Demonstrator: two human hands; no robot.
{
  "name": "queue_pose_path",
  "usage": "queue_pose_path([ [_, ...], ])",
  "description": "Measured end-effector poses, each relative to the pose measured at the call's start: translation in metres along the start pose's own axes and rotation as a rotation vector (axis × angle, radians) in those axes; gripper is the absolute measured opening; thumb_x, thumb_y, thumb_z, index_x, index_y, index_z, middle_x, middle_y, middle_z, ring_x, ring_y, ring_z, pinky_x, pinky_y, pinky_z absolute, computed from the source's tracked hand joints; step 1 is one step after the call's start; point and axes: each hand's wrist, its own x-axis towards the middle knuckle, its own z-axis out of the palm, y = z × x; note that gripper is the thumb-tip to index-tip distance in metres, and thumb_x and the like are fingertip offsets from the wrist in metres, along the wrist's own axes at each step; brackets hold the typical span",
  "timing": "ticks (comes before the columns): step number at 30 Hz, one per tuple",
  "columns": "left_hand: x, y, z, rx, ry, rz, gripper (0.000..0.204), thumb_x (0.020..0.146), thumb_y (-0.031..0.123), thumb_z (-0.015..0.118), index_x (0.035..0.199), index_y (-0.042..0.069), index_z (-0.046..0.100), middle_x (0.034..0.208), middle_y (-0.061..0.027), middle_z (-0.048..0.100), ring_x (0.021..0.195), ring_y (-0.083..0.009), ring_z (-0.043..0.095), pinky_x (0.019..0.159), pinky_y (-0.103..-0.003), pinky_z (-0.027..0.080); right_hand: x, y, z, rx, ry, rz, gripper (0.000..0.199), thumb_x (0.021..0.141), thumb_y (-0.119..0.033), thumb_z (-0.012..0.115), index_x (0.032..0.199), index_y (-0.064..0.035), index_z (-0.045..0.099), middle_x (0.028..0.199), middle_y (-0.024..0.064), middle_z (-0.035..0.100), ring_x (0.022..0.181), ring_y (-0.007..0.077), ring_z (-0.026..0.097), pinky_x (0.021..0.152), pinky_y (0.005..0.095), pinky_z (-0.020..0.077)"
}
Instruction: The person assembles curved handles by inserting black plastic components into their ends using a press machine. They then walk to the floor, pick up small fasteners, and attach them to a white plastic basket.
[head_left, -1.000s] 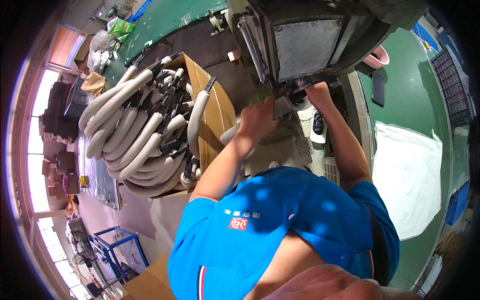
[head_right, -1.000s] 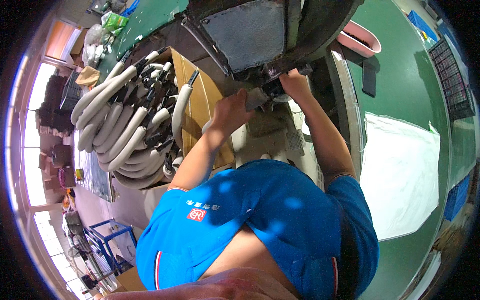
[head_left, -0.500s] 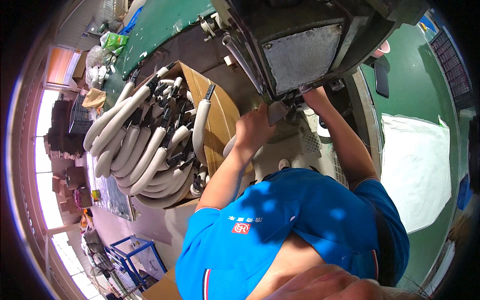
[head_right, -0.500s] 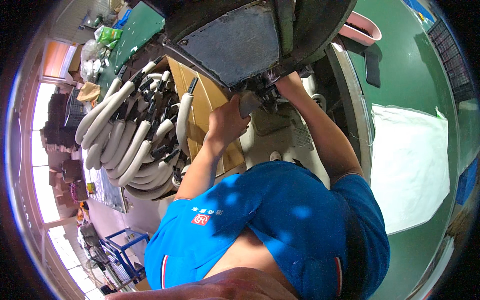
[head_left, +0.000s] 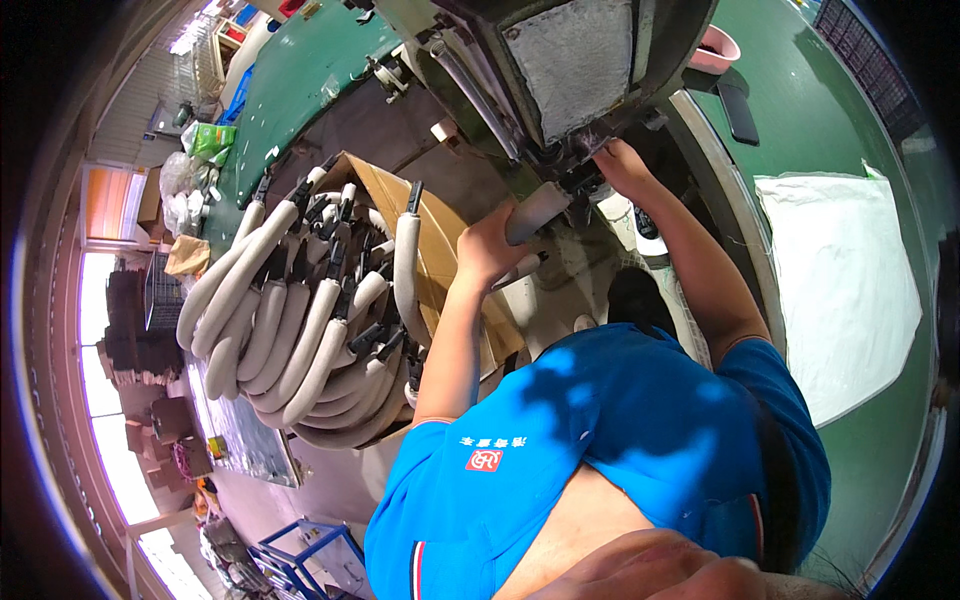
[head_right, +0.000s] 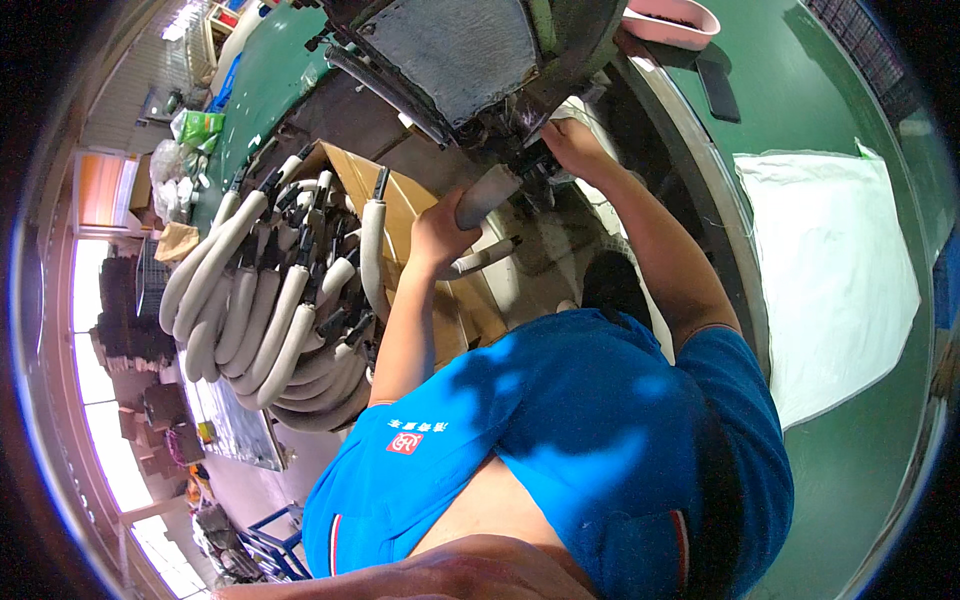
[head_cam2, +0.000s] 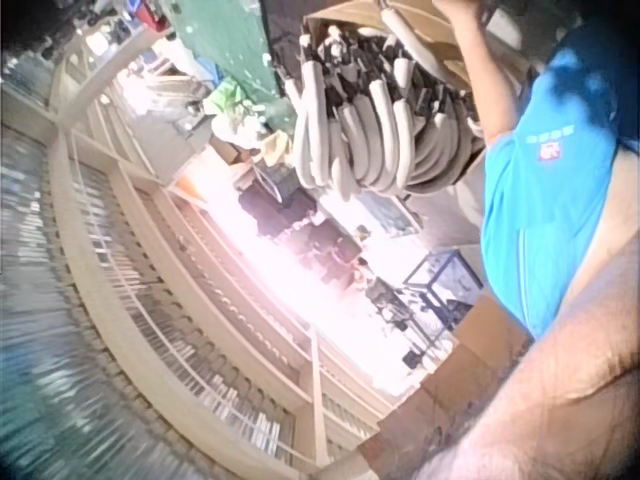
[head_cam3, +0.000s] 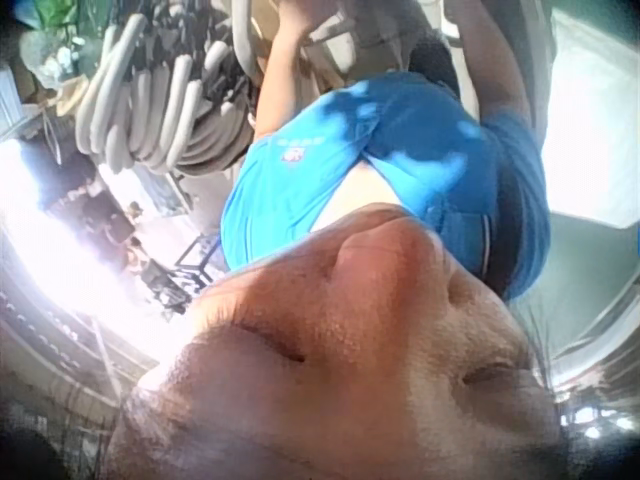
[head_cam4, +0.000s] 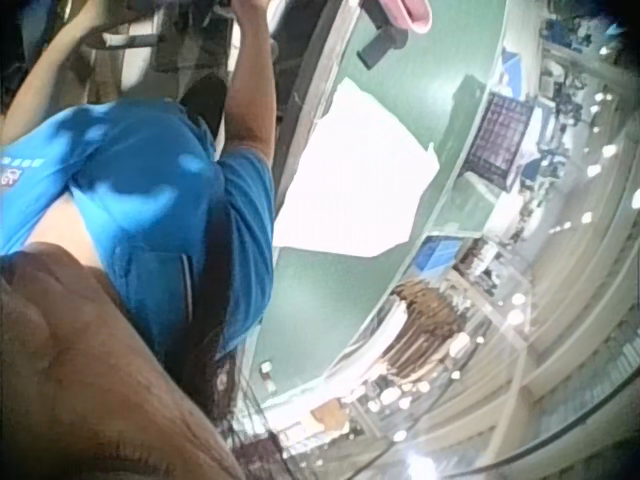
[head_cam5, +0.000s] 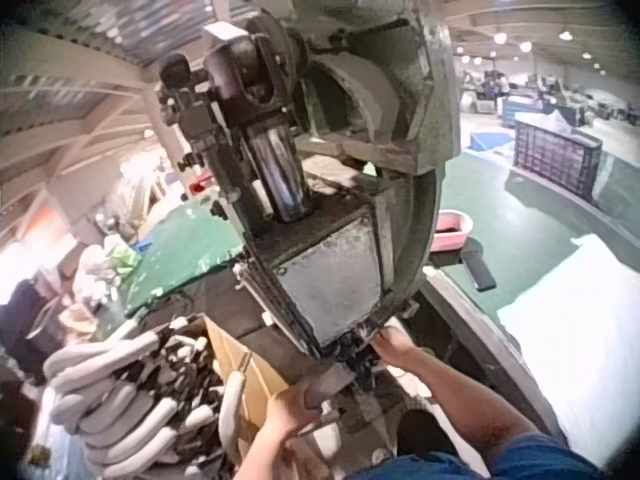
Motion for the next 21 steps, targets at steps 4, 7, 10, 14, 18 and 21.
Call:
queue_pose_path([
  [4,-0.002,0.001,0.002,0.091,0.005,-0.009,0.052,0.061,0.029,0.063,0.109,0.015,0.050,0.084,-0.0159,0.061,0.081,-0.0322,0.059,0.070,-0.040,0.048,0.005,0.011,0.006,-0.009,0.073,-0.062,0.041,0.088,-0.033,0.038,0.089,0.0045,0.054,0.079,0.0173,0.059,0.074,0.0256,0.055,0.069,0.0358,0.0402],
  [7,-0.004,0.007,-0.001,0.064,0.063,-0.009,0.042,0.059,0.023,0.064,0.098,0.014,0.051,0.084,-0.0124,0.061,0.079,-0.0313,0.059,0.067,-0.041,0.047,0.005,0.016,0.012,0.024,0.123,-0.082,0.044,0.088,-0.036,0.037,0.088,0.0050,0.054,0.077,0.0196,0.058,0.074,0.0282,0.056,0.069,0.0374,0.0401],
  [10,-0.002,0.003,-0.002,0.107,-0.055,-0.065,0.057,0.061,0.029,0.062,0.115,0.016,0.049,0.087,-0.0152,0.062,0.081,-0.0311,0.060,0.071,-0.040,0.048,0.007,0.017,0.015,-0.045,0.158,-0.144,0.043,0.087,-0.036,0.039,0.089,0.0040,0.054,0.078,0.0230,0.057,0.075,0.0352,0.056,0.068,0.0393,0.0403],
  [14,-0.003,0.001,0.001,0.111,-0.047,-0.056,0.053,0.062,0.028,0.061,0.112,0.015,0.051,0.088,-0.0149,0.062,0.078,-0.0326,0.060,0.068,-0.040,0.049,0.011,0.029,0.015,-0.140,0.135,-0.104,0.038,0.086,-0.032,0.041,0.085,0.0036,0.054,0.077,0.0252,0.056,0.076,0.0381,0.055,0.069,0.0416,0.0402],
  [18,-0.004,-0.002,0.007,0.138,-0.008,-0.040,0.052,0.062,0.027,0.062,0.112,0.015,0.051,0.088,-0.0157,0.061,0.079,-0.0330,0.059,0.067,-0.041,0.049,0.029,0.047,0.019,-0.138,0.168,-0.166,0.037,0.085,-0.031,0.042,0.083,0.0045,0.054,0.079,0.0253,0.056,0.079,0.0376,0.056,0.070,0.0421,0.0405],
  [21,-0.007,0.003,0.004,0.106,0.032,-0.004,0.053,0.061,0.027,0.064,0.112,0.015,0.051,0.085,-0.0161,0.061,0.079,-0.0335,0.059,0.066,-0.041,0.049,0.028,0.047,0.018,-0.128,0.198,-0.151,0.033,0.085,-0.028,0.043,0.091,0.0014,0.056,0.084,0.0225,0.058,0.080,0.0356,0.057,0.071,0.0409,0.0416],
])
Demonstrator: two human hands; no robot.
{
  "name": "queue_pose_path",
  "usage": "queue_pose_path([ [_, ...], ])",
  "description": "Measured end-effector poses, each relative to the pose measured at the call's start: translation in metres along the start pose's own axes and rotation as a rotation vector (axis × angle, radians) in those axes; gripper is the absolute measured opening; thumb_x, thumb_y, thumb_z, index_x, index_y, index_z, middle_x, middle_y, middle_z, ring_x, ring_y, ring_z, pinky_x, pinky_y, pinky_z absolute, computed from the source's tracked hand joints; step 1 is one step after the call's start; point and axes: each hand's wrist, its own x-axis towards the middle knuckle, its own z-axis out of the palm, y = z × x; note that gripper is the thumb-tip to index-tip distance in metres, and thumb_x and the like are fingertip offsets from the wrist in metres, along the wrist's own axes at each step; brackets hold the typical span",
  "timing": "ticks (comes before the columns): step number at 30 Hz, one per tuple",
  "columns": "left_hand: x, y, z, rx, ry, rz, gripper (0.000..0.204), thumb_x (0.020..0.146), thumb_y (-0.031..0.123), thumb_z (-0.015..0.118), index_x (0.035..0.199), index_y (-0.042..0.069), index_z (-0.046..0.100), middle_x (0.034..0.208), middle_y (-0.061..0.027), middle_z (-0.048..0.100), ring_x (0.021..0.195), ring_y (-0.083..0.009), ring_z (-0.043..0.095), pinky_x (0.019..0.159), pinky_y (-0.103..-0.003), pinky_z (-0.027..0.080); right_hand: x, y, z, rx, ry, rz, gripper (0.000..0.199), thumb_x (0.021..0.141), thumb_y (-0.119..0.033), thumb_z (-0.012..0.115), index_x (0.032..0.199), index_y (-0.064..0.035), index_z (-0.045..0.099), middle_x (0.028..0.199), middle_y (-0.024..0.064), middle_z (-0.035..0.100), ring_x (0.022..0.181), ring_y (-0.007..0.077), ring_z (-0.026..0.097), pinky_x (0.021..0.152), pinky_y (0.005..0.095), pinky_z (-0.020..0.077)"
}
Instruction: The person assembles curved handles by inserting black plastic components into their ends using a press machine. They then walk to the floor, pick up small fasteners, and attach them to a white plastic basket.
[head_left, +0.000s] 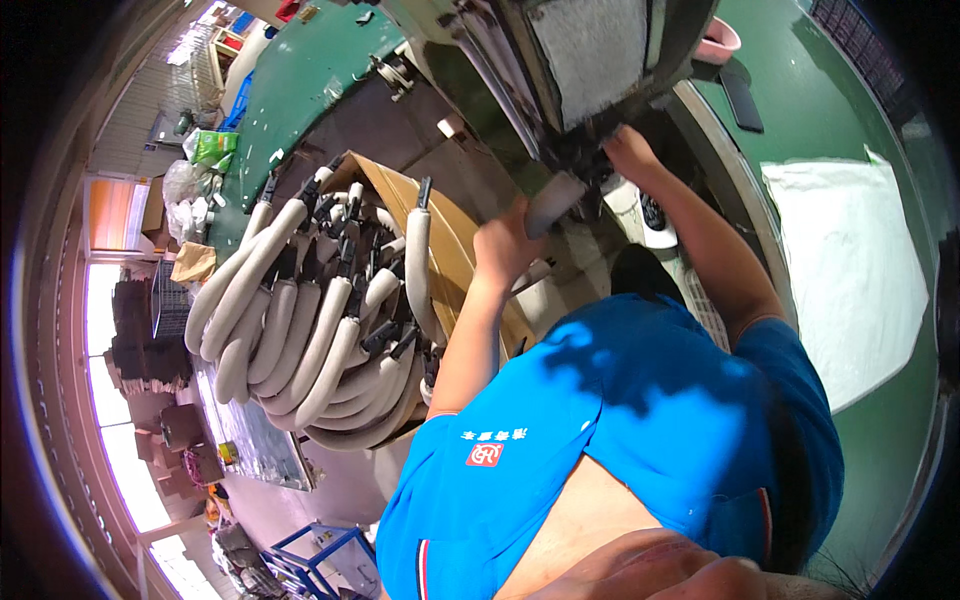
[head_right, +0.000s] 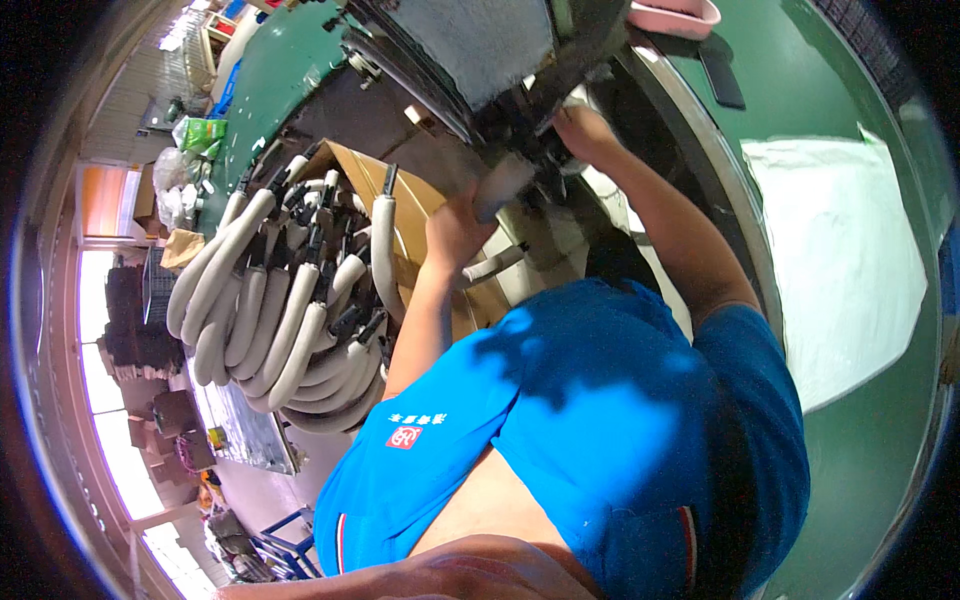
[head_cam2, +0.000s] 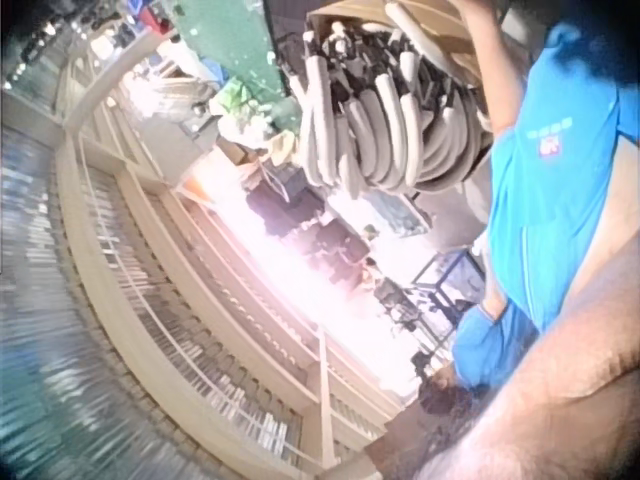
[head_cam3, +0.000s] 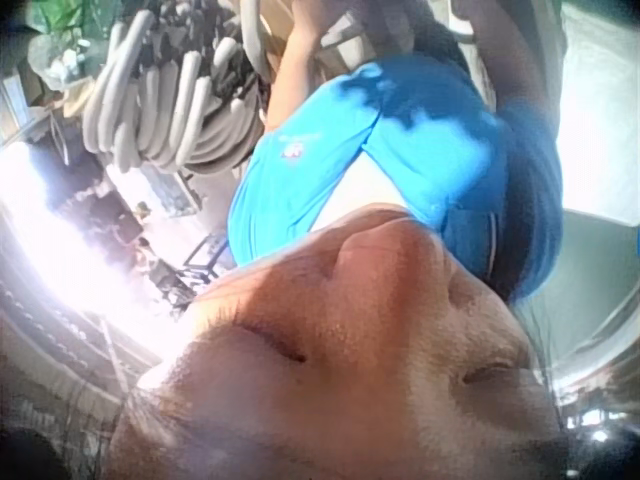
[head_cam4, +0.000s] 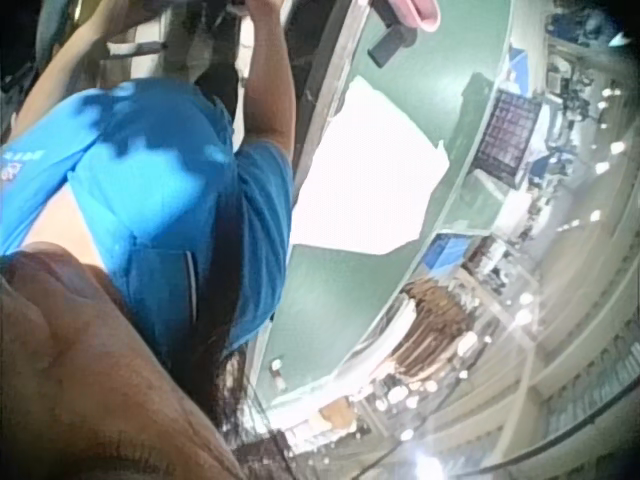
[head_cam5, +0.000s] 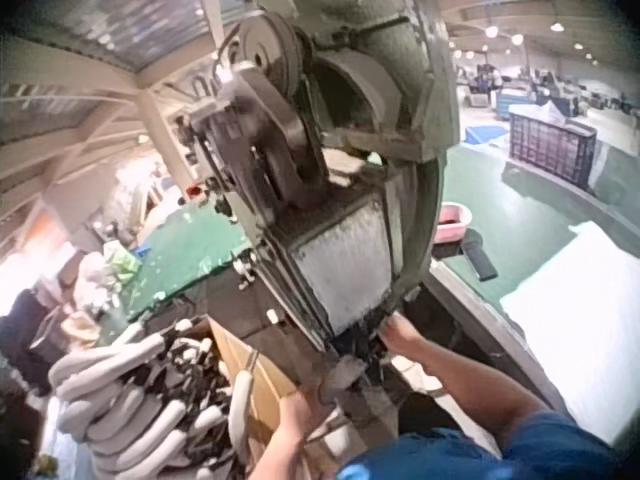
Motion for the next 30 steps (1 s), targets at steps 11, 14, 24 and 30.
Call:
queue_pose_path([
  [11,-0.055,0.022,-0.041,-0.384,0.065,-0.048,0.037,0.058,0.008,0.066,0.093,0.006,0.054,0.075,-0.0154,0.059,0.070,-0.0265,0.060,0.063,-0.031,0.046,-0.084,-0.132,-0.083,0.543,-0.379,0.264,0.040,0.089,-0.042,0.042,0.084,-0.0052,0.057,0.058,-0.0039,0.041,0.051,0.0029,0.034,0.044,0.0191,0.0253],
  [14,-0.078,0.004,-0.045,-0.548,0.188,-0.119,0.031,0.062,0.009,0.066,0.090,0.006,0.055,0.073,-0.0074,0.060,0.067,-0.0151,0.058,0.064,-0.028,0.046,-0.087,-0.129,-0.099,0.609,-0.416,0.177,0.040,0.090,-0.043,0.038,0.075,-0.0087,0.052,0.051,-0.0056,0.037,0.044,0.0021,0.029,0.040,0.0191,0.0206],
  [24,-0.142,0.018,-0.108,-0.682,0.719,-0.543,0.027,0.066,-0.002,0.065,0.089,0.003,0.053,0.077,-0.0031,0.055,0.067,-0.0117,0.054,0.063,-0.025,0.045,-0.088,-0.059,-0.136,0.598,-0.173,0.512,0.019,0.087,-0.029,0.050,0.082,-0.0121,0.055,0.060,-0.0077,0.041,0.050,0.0023,0.033,0.044,0.0179,0.0237],
  [30,-0.194,0.058,-0.206,-0.457,1.260,-0.370,0.031,0.065,0.001,0.059,0.094,-0.003,0.049,0.070,-0.0073,0.053,0.061,-0.0143,0.053,0.062,-0.026,0.045,-0.114,0.018,-0.130,0.693,-0.109,0.653,0.022,0.087,-0.027,0.051,0.071,-0.0130,0.050,0.051,-0.0058,0.037,0.041,0.0035,0.030,0.037,0.0191,0.0216],
])
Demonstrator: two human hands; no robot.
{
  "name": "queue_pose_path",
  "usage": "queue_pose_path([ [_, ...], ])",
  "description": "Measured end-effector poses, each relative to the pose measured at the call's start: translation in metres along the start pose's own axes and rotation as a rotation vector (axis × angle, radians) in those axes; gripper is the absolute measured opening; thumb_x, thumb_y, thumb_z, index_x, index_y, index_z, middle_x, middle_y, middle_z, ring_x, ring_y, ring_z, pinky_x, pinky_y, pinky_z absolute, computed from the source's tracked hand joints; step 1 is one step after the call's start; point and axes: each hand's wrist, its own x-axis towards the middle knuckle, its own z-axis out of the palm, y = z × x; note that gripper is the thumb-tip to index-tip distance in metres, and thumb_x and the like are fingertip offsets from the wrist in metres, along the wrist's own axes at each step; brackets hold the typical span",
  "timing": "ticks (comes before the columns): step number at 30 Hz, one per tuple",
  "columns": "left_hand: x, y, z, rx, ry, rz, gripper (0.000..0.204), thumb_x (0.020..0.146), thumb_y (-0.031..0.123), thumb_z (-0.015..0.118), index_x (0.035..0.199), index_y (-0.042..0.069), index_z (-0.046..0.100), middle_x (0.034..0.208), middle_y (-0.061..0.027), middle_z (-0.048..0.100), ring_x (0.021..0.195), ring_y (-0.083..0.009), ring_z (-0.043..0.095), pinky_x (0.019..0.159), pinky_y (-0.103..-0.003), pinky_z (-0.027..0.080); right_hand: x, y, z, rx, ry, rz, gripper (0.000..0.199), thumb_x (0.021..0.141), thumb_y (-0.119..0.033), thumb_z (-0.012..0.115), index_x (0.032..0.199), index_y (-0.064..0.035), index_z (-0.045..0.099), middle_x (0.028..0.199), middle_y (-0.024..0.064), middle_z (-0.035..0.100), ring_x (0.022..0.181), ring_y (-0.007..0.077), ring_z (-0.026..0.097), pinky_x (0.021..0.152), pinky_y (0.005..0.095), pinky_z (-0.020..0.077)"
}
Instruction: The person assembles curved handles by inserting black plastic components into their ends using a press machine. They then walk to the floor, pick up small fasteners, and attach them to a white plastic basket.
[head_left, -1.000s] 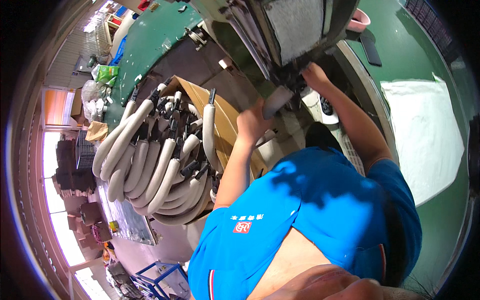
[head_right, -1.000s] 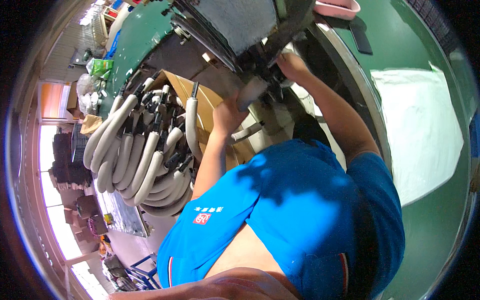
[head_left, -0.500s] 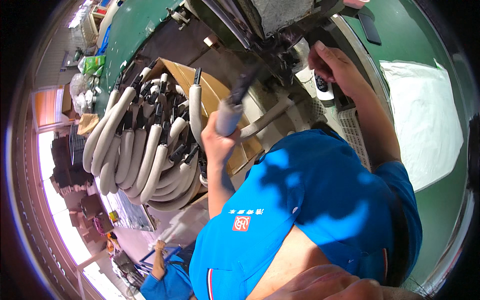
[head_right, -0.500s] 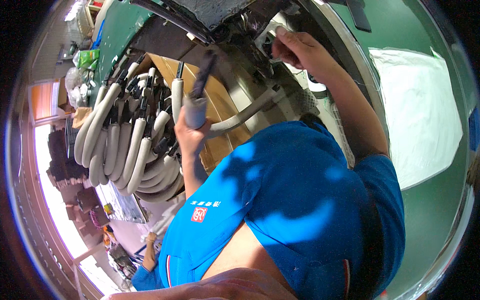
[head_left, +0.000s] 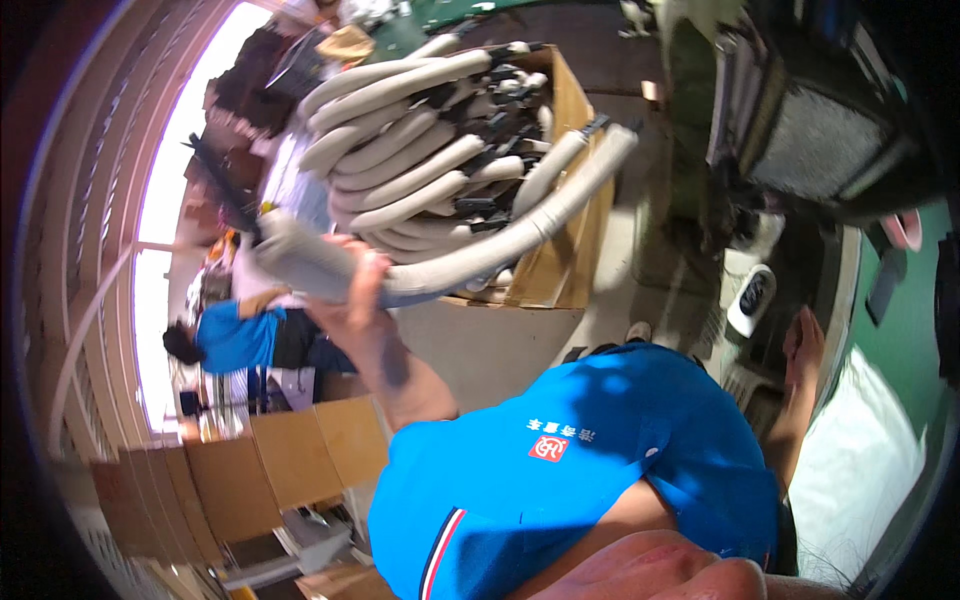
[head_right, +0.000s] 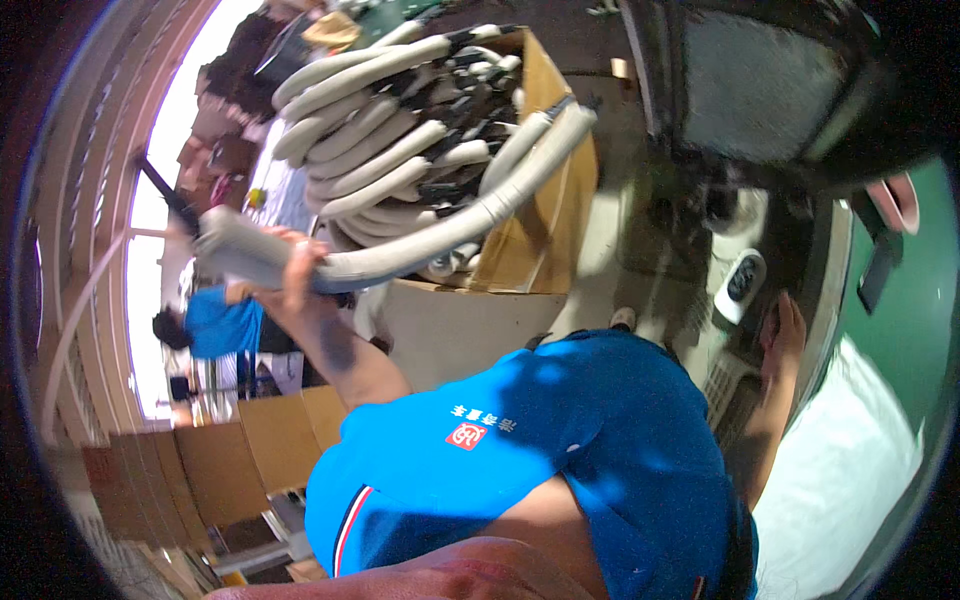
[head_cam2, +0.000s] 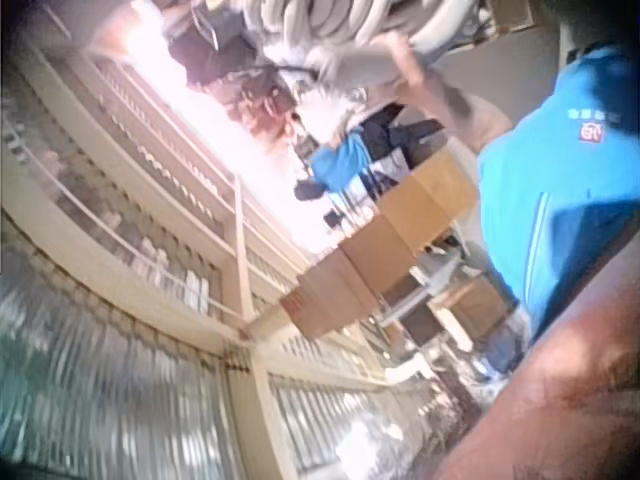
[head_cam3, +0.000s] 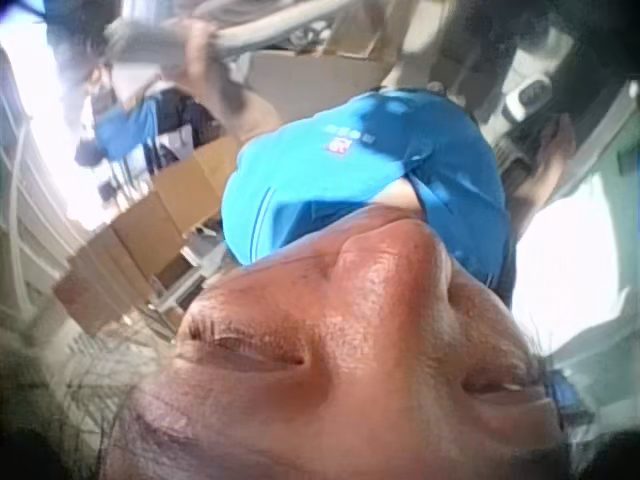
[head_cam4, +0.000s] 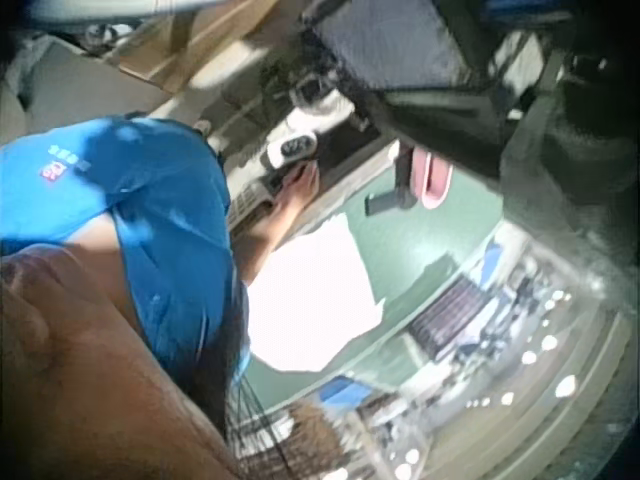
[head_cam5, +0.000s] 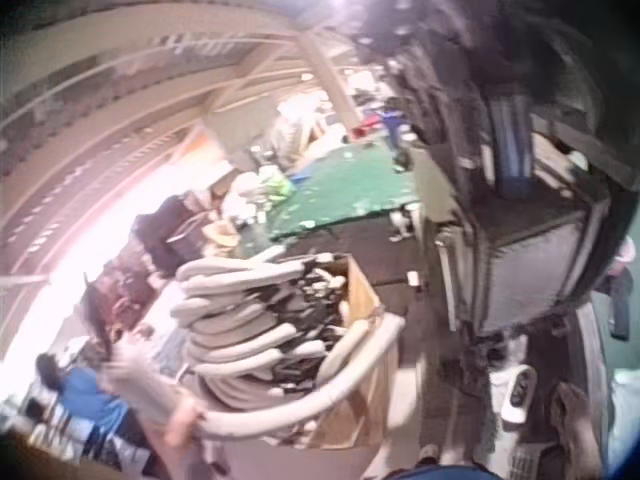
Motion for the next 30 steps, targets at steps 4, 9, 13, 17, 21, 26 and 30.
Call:
queue_pose_path([
  [4,0.029,0.063,-0.059,-0.036,0.158,0.450,0.026,0.066,-0.002,0.056,0.091,-0.004,0.051,0.070,-0.0099,0.054,0.060,-0.0164,0.052,0.061,-0.030,0.045,0.015,0.006,0.014,0.009,-0.147,-0.075,0.024,0.089,-0.027,0.049,0.069,-0.0120,0.049,0.048,-0.0053,0.035,0.038,0.0033,0.027,0.034,0.0204,0.0176],
  [9,0.094,0.057,-0.098,0.448,0.093,0.962,0.026,0.066,0.000,0.060,0.091,-0.001,0.053,0.079,-0.0115,0.058,0.067,-0.0209,0.056,0.059,-0.033,0.045,0.013,-0.012,0.033,-0.005,-0.211,-0.147,0.027,0.089,-0.028,0.048,0.068,-0.0121,0.047,0.048,-0.0055,0.033,0.037,0.0030,0.026,0.035,0.0204,0.0168],
  [13,0.167,0.004,-0.026,1.015,0.132,1.214,0.025,0.068,0.004,0.059,0.092,0.010,0.055,0.080,-0.0064,0.057,0.069,-0.0236,0.055,0.064,-0.037,0.043,0.013,-0.005,0.022,0.019,-0.163,-0.140,0.027,0.089,-0.028,0.048,0.068,-0.0123,0.047,0.048,-0.0054,0.034,0.037,0.0030,0.026,0.034,0.0200,0.0169],
  [17,0.217,-0.087,-0.005,1.590,-0.051,0.935,0.019,0.077,0.012,0.052,0.094,0.019,0.052,0.075,-0.0045,0.051,0.073,-0.0228,0.053,0.071,-0.040,0.040,0.005,-0.002,0.021,0.025,-0.108,-0.118,0.024,0.090,-0.026,0.047,0.069,-0.0126,0.047,0.048,-0.0053,0.034,0.037,0.0031,0.027,0.032,0.0193,0.0178],
  [21,0.207,-0.164,0.006,1.611,-0.268,0.520,0.032,0.074,0.011,0.053,0.103,0.024,0.052,0.090,-0.0096,0.050,0.095,-0.0278,0.048,0.091,-0.057,0.029,-0.004,0.001,0.008,0.046,-0.101,-0.097,0.025,0.090,-0.026,0.047,0.069,-0.0121,0.047,0.050,-0.0044,0.037,0.039,0.0044,0.028,0.035,0.0213,0.0195],
  [26,0.194,-0.188,0.009,1.454,-0.153,0.353,0.048,0.064,0.008,0.058,0.108,0.026,0.052,0.105,-0.0082,0.046,0.112,-0.0285,0.038,0.095,-0.066,0.010,-0.014,0.002,0.004,-0.031,-0.011,-0.056,0.025,0.089,-0.027,0.047,0.068,-0.0131,0.046,0.049,-0.0042,0.035,0.039,0.0056,0.028,0.036,0.0216,0.0200],
  [30,0.184,-0.167,0.022,1.479,-0.209,0.397,0.060,0.060,0.014,0.062,0.116,0.029,0.046,0.116,-0.0086,0.041,0.114,-0.0279,0.035,0.093,-0.067,0.011,-0.004,0.005,0.016,0.026,0.137,-0.001,0.025,0.087,-0.025,0.052,0.106,-0.0093,0.056,0.078,-0.0062,0.052,0.061,0.0030,0.044,0.052,0.0154,0.0359],
])
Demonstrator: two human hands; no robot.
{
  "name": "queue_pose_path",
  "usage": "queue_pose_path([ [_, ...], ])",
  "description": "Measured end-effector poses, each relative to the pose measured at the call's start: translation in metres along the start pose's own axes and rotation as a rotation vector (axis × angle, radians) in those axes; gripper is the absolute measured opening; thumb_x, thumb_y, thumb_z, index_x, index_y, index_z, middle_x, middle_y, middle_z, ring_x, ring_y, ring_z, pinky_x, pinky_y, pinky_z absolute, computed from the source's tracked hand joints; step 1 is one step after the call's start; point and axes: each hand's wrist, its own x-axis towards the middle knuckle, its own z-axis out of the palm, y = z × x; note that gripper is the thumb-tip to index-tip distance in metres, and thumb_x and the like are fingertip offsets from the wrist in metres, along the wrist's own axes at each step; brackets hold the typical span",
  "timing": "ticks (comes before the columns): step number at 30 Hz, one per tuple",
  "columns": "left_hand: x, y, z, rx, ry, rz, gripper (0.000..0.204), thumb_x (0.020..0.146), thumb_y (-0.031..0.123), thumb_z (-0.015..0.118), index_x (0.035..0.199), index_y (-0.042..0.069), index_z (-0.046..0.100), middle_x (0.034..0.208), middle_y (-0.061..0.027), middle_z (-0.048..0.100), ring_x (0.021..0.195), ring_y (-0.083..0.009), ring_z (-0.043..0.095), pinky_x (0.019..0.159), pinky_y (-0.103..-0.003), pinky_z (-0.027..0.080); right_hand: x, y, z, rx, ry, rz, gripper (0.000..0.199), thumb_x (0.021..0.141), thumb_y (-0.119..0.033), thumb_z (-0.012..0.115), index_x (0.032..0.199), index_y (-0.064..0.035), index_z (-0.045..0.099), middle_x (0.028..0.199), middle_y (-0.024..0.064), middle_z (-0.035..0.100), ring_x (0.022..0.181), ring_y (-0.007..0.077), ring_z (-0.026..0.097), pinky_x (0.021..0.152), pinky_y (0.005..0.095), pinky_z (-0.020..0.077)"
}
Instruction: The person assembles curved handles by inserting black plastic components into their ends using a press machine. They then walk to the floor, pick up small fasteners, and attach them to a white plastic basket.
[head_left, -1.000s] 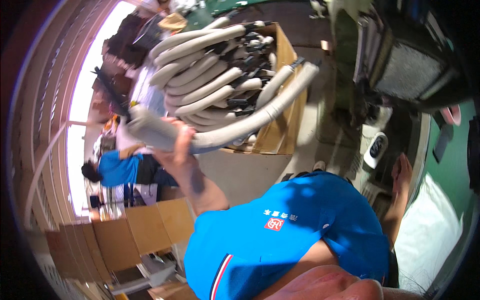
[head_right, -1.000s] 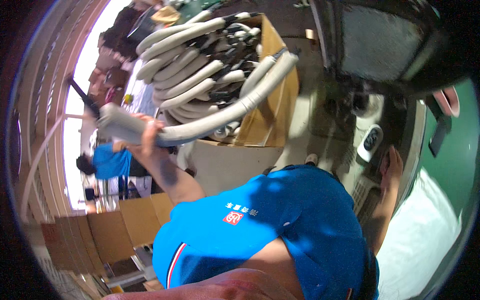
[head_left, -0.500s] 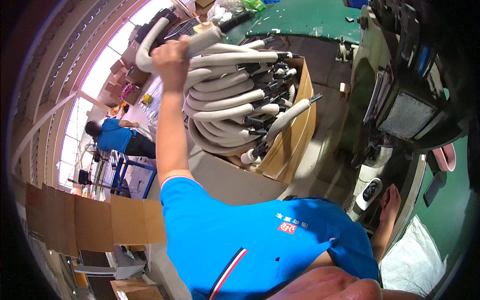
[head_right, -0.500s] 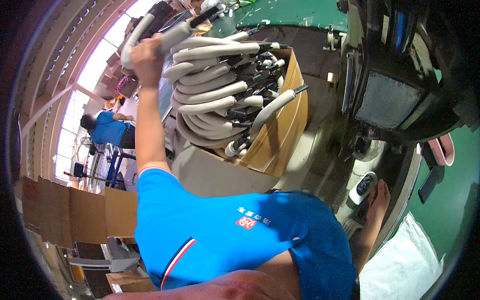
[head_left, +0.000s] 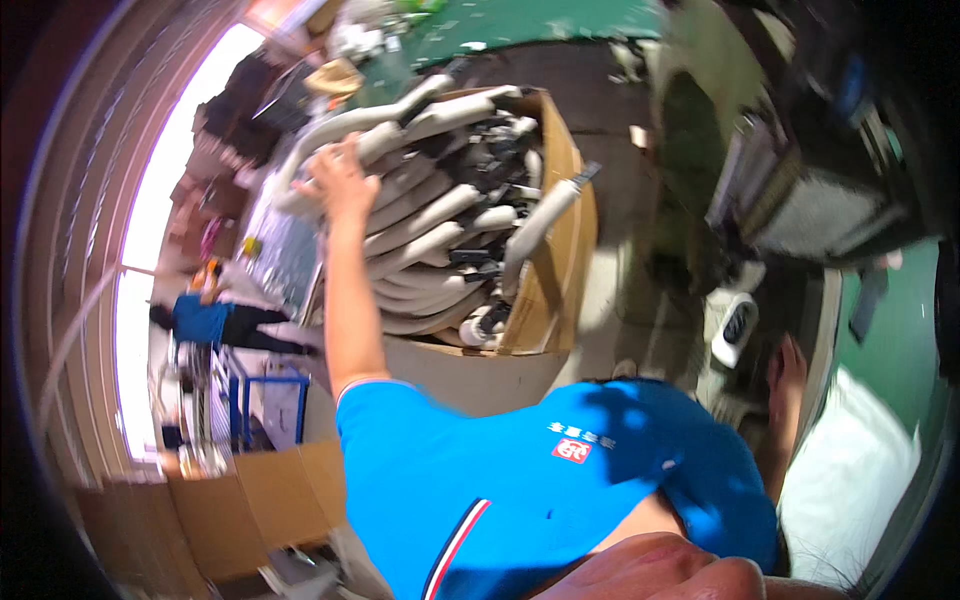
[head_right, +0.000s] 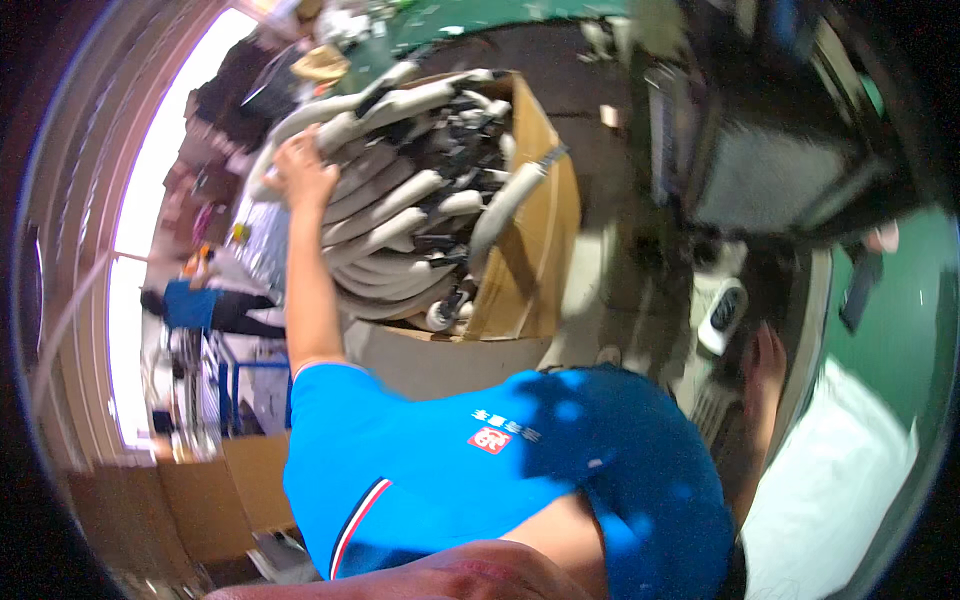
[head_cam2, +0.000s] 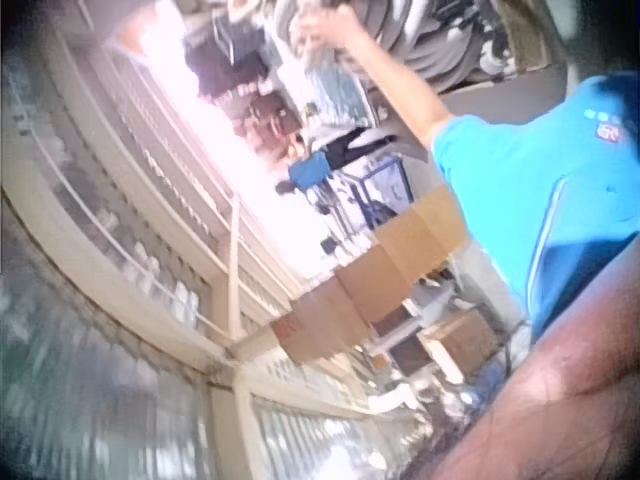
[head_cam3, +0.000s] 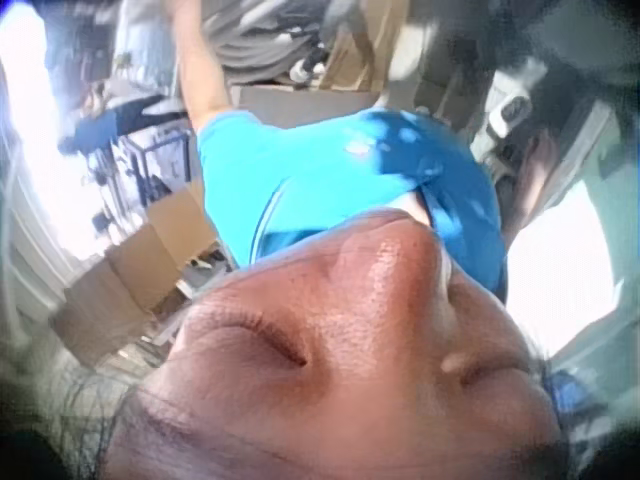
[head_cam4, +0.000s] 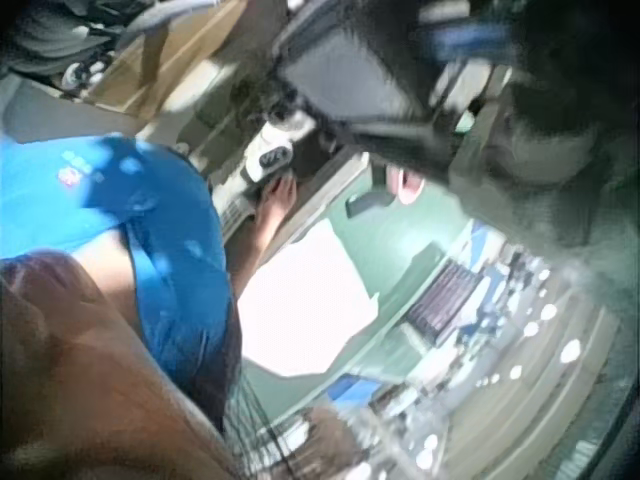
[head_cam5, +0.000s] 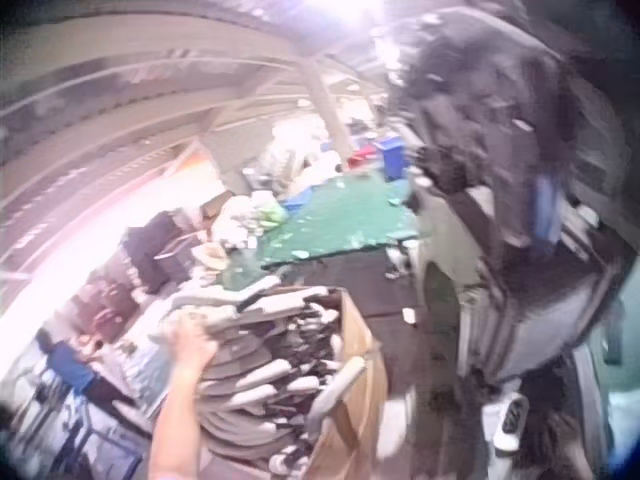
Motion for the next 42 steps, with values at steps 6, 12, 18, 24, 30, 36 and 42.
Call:
queue_pose_path([
  [6,-0.039,0.084,-0.091,-0.757,0.146,0.486,0.055,0.063,0.005,0.056,0.117,0.011,0.047,0.110,-0.0135,0.045,0.106,-0.0295,0.040,0.092,-0.039,0.029,0.013,-0.018,0.046,-0.076,-0.236,-0.090,0.009,0.083,-0.014,0.047,0.077,-0.0097,0.051,0.062,-0.0045,0.043,0.050,0.0045,0.035,0.044,0.0203,0.0264],
  [12,-0.077,0.132,-0.118,-1.280,-0.747,1.219,0.035,0.062,0.002,0.060,0.096,0.005,0.057,0.094,-0.0095,0.054,0.090,-0.0284,0.052,0.079,-0.037,0.042,0.045,-0.007,0.070,-0.238,-0.174,-0.111,0.013,0.080,-0.015,0.051,0.087,-0.0044,0.053,0.073,0.0015,0.052,0.063,0.0082,0.047,0.053,0.0232,0.0362],
  [18,-0.118,0.143,-0.119,-1.354,-0.930,1.117,0.027,0.069,0.005,0.063,0.095,0.004,0.058,0.090,-0.0101,0.057,0.085,-0.0274,0.054,0.074,-0.033,0.044,0.061,-0.019,0.092,-0.104,-0.218,-0.198,0.012,0.086,-0.012,0.046,0.090,-0.0025,0.053,0.076,0.0029,0.053,0.067,0.0107,0.050,0.058,0.0243,0.0406],
  [24,-0.162,0.189,-0.107,-1.606,-1.079,0.339,0.022,0.073,0.002,0.059,0.094,-0.001,0.054,0.091,-0.0096,0.058,0.085,-0.0205,0.056,0.078,-0.029,0.044,0.073,-0.043,0.104,0.069,-0.345,-0.064,0.016,0.089,-0.011,0.041,0.095,-0.0003,0.051,0.079,0.0045,0.054,0.067,0.0108,0.051,0.060,0.0237,0.0434],
  [30,-0.152,0.222,-0.080,-2.077,-0.647,-0.549,0.021,0.080,0.001,0.051,0.101,0.005,0.052,0.092,-0.0059,0.057,0.086,-0.0190,0.057,0.080,-0.034,0.048,0.088,-0.055,0.079,0.100,-0.500,-0.195,0.013,0.086,-0.013,0.046,0.090,-0.0035,0.054,0.075,0.0008,0.053,0.065,0.0079,0.048,0.059,0.0218,0.0399],
  [36,-0.161,0.261,-0.124,-2.163,-0.708,-0.591,0.027,0.078,0.000,0.052,0.103,0.007,0.050,0.092,-0.0045,0.057,0.086,-0.0175,0.057,0.079,-0.033,0.047,0.110,-0.078,0.065,0.230,-0.541,-0.298,0.013,0.085,-0.013,0.048,0.086,-0.0013,0.054,0.072,0.0030,0.052,0.062,0.0092,0.046,0.057,0.0249,0.0393],
  [42,-0.174,0.306,-0.148,-2.133,-0.775,-0.456,0.022,0.078,0.001,0.053,0.098,0.009,0.052,0.093,-0.0057,0.056,0.087,-0.0186,0.056,0.079,-0.033,0.045,0.106,-0.093,0.065,0.172,-0.651,-0.450,0.013,0.084,-0.012,0.050,0.091,-0.0022,0.055,0.073,0.0028,0.054,0.065,0.0094,0.048,0.060,0.0245,0.0409],
])
